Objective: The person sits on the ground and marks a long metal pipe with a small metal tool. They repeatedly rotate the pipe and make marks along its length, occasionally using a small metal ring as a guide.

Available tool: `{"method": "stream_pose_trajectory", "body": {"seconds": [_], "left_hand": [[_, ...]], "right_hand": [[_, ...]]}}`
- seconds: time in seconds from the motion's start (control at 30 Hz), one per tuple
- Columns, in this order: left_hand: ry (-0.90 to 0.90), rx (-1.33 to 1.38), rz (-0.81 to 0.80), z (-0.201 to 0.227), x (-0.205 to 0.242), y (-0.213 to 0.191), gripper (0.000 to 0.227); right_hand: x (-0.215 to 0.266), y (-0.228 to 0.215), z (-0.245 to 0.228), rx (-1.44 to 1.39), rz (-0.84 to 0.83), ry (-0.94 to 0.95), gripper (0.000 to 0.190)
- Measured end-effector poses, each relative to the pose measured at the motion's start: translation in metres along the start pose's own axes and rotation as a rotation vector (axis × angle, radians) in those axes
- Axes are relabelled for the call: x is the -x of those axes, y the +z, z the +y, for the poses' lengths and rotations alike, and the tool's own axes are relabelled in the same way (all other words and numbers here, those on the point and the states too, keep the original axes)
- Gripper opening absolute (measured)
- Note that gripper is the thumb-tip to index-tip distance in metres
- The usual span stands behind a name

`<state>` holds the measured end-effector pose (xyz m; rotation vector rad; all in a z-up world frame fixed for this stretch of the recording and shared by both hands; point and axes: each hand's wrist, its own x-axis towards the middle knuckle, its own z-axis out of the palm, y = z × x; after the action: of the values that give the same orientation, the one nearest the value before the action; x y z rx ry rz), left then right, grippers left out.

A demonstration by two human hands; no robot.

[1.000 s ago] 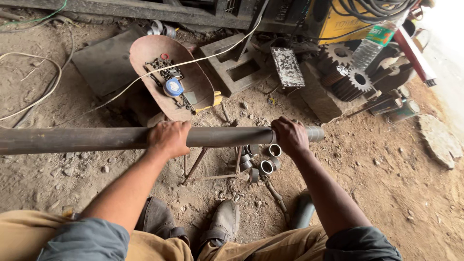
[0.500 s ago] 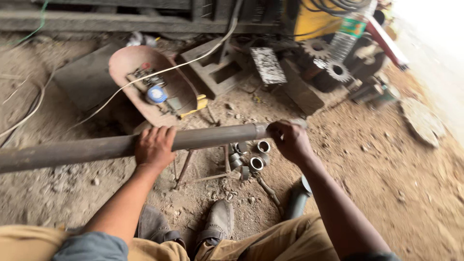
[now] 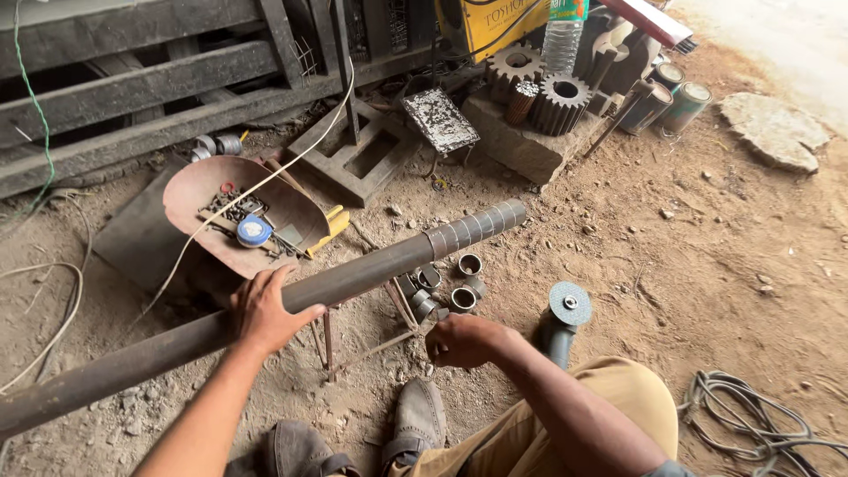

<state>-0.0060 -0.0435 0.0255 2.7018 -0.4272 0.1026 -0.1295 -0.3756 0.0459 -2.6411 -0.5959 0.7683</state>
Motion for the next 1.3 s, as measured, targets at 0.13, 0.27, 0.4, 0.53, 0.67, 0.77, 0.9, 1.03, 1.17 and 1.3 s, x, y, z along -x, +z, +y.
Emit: {"method": "stream_pose_trajectory", "body": {"seconds": [0.13, 0.27, 0.4, 0.53, 0.67, 0.77, 0.9, 1.03, 1.17, 1.3], "left_hand": [[0.065, 0.196, 0.016, 0.042, -0.012, 0.023, 0.093], [0.168, 0.089, -0.066, 0.103, -0.036, 0.046, 0.085], [0.295, 0.016, -0.099, 0.151, -0.078, 0.061, 0.094], [0.227, 0.03, -0.25, 0.174, -0.113, 0.076, 0.102], [0.208, 0.22, -0.244, 0.171, -0.123, 0.087, 0.108], [0.158, 0.177, -0.318, 0.165, -0.122, 0.093, 0.095], [0.195, 0.155, -0.269, 0.166, -0.123, 0.096, 0.088], [0.269, 0.135, -0.147, 0.162, -0.118, 0.103, 0.079], [0.357, 0.104, -0.051, 0.157, -0.114, 0.113, 0.078], [0.399, 0.092, -0.029, 0.156, -0.109, 0.115, 0.071]], "right_hand": [[-0.022, 0.01, 0.013, -0.045, -0.025, -0.006, 0.021], [-0.025, 0.014, 0.022, -0.064, -0.065, -0.004, 0.02], [-0.023, 0.012, 0.032, -0.105, 0.018, -0.075, 0.018], [-0.021, 0.007, 0.036, -0.144, 0.032, -0.086, 0.016], [-0.018, 0.001, 0.038, -0.151, 0.057, -0.072, 0.015], [-0.018, -0.001, 0.037, -0.139, 0.003, -0.033, 0.015], [-0.02, -0.004, 0.032, -0.16, 0.014, -0.135, 0.015], [-0.02, -0.002, 0.034, -0.175, 0.001, -0.137, 0.015], [-0.019, -0.001, 0.037, -0.159, 0.0, -0.135, 0.015], [-0.021, -0.002, 0.035, -0.156, -0.017, -0.133, 0.015]]}}
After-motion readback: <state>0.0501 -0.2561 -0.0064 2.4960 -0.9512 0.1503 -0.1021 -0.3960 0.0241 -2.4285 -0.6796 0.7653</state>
